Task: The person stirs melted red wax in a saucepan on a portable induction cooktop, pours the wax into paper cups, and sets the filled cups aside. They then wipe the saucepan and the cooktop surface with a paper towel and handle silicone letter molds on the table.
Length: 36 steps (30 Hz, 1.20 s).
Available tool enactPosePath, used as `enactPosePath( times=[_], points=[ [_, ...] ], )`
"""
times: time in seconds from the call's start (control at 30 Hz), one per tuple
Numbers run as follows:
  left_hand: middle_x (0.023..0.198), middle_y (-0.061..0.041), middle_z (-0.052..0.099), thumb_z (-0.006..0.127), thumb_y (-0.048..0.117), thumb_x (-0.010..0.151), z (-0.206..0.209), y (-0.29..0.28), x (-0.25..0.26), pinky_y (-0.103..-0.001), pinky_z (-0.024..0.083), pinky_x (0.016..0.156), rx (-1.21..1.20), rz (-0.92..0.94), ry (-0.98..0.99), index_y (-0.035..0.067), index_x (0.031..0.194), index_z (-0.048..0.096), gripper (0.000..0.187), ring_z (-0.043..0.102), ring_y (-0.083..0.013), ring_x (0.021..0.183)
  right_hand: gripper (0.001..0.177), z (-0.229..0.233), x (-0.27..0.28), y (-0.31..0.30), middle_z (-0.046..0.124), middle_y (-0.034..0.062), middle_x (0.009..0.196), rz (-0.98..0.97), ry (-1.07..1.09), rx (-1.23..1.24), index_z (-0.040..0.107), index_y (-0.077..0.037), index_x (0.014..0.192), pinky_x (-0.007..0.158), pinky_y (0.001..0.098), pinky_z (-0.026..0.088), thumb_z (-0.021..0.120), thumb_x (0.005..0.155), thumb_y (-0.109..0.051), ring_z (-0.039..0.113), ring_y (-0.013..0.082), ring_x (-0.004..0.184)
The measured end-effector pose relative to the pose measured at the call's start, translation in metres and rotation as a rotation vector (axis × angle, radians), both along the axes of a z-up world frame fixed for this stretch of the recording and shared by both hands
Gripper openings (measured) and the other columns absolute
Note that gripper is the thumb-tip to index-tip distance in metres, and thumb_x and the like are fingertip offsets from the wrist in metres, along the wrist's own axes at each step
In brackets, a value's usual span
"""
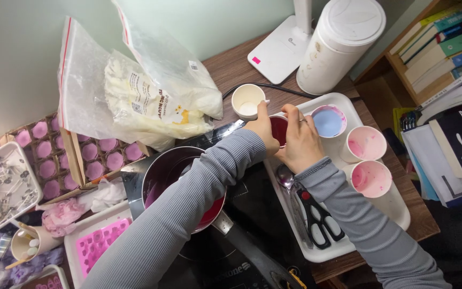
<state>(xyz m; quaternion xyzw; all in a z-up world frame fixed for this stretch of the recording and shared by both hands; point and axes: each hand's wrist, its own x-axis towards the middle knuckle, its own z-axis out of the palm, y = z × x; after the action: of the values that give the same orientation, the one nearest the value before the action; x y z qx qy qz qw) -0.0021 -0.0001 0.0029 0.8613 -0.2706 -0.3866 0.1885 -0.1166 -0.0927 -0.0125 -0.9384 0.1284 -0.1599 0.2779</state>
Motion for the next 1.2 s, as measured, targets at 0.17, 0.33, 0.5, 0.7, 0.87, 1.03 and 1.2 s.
enactPosePath(
  times=[0.17, 0.33, 0.5, 0.7, 0.87, 1.03, 1.2],
  points=[
    [0.115, -0.035, 0.066, 0.073, 0.019, 0.077, 0.015, -0.001, -0.009, -0.044, 0.056, 0.095, 0.023, 0.006, -0.06, 0.004, 0.158, -0.008, 0.116, 0.07, -0.0438, 0.108, 0.095, 0.014, -0.007, 0.0, 0.062, 0.0208, 0.123, -0.019, 0.029, -0.025, 0.04, -0.006, 0.137, 0.096, 0.0493, 0.047, 0.093, 0.061, -0.025, 0.056, 0.0436, 0.113],
    [0.109, -0.035, 0.067, 0.071, 0.019, 0.08, 0.042, -0.009, -0.031, -0.047, 0.055, 0.096, -0.039, -0.053, -0.197, -0.002, 0.157, -0.006, 0.112, 0.07, -0.0458, 0.105, 0.082, 0.039, -0.035, -0.017, 0.061, 0.0179, 0.127, -0.065, 0.008, -0.116, 0.047, -0.005, 0.133, 0.096, 0.0492, 0.047, 0.09, 0.065, -0.021, 0.056, 0.0411, 0.114],
    [0.112, -0.029, 0.07, 0.062, 0.01, 0.08, 0.061, -0.027, -0.061, -0.045, 0.053, 0.099, -0.118, -0.195, -0.104, 0.0, 0.147, 0.037, 0.072, 0.069, -0.0404, 0.11, 0.071, 0.053, -0.075, -0.054, 0.062, 0.0168, 0.128, -0.211, -0.007, -0.185, 0.05, -0.008, 0.134, 0.101, 0.0499, 0.046, 0.089, 0.076, -0.022, 0.056, 0.0404, 0.118],
    [0.127, -0.024, 0.065, 0.055, 0.004, 0.079, 0.049, -0.048, -0.085, -0.042, 0.046, 0.107, -0.141, -0.376, -0.055, 0.007, 0.144, 0.049, 0.065, 0.064, -0.0361, 0.12, 0.09, 0.032, -0.105, -0.089, 0.062, 0.0242, 0.13, -0.319, 0.037, -0.136, 0.044, -0.004, 0.141, 0.098, 0.053, 0.043, 0.09, 0.064, -0.017, 0.054, 0.0485, 0.117],
    [0.13, -0.026, 0.063, 0.055, 0.003, 0.077, 0.022, -0.063, -0.097, -0.043, 0.045, 0.108, -0.163, -0.479, -0.082, 0.004, 0.145, 0.047, 0.067, 0.061, -0.0383, 0.122, 0.102, 0.034, -0.105, -0.091, 0.063, 0.0247, 0.125, -0.384, 0.246, 0.025, 0.034, -0.008, 0.149, 0.102, 0.0527, 0.044, 0.091, 0.065, -0.018, 0.055, 0.0474, 0.118],
    [0.128, -0.027, 0.064, 0.059, 0.006, 0.076, 0.009, -0.075, -0.105, -0.045, 0.045, 0.108, -0.208, -0.54, -0.124, 0.002, 0.142, 0.048, 0.067, 0.061, -0.0394, 0.122, 0.107, 0.024, -0.106, -0.098, 0.061, 0.0237, 0.128, -0.433, 0.305, 0.137, 0.029, -0.012, 0.152, 0.095, 0.0518, 0.049, 0.09, 0.064, -0.015, 0.058, 0.044, 0.117],
    [0.12, -0.031, 0.063, 0.065, 0.015, 0.08, 0.024, -0.081, -0.107, -0.05, 0.05, 0.099, -0.084, -0.443, -0.14, 0.001, 0.152, 0.026, 0.083, 0.062, -0.0453, 0.114, 0.099, 0.037, -0.111, -0.097, 0.058, 0.0239, 0.131, -0.427, 0.155, 0.086, 0.031, -0.009, 0.151, 0.091, 0.0511, 0.051, 0.088, 0.07, -0.014, 0.058, 0.0466, 0.115]
  ],
)
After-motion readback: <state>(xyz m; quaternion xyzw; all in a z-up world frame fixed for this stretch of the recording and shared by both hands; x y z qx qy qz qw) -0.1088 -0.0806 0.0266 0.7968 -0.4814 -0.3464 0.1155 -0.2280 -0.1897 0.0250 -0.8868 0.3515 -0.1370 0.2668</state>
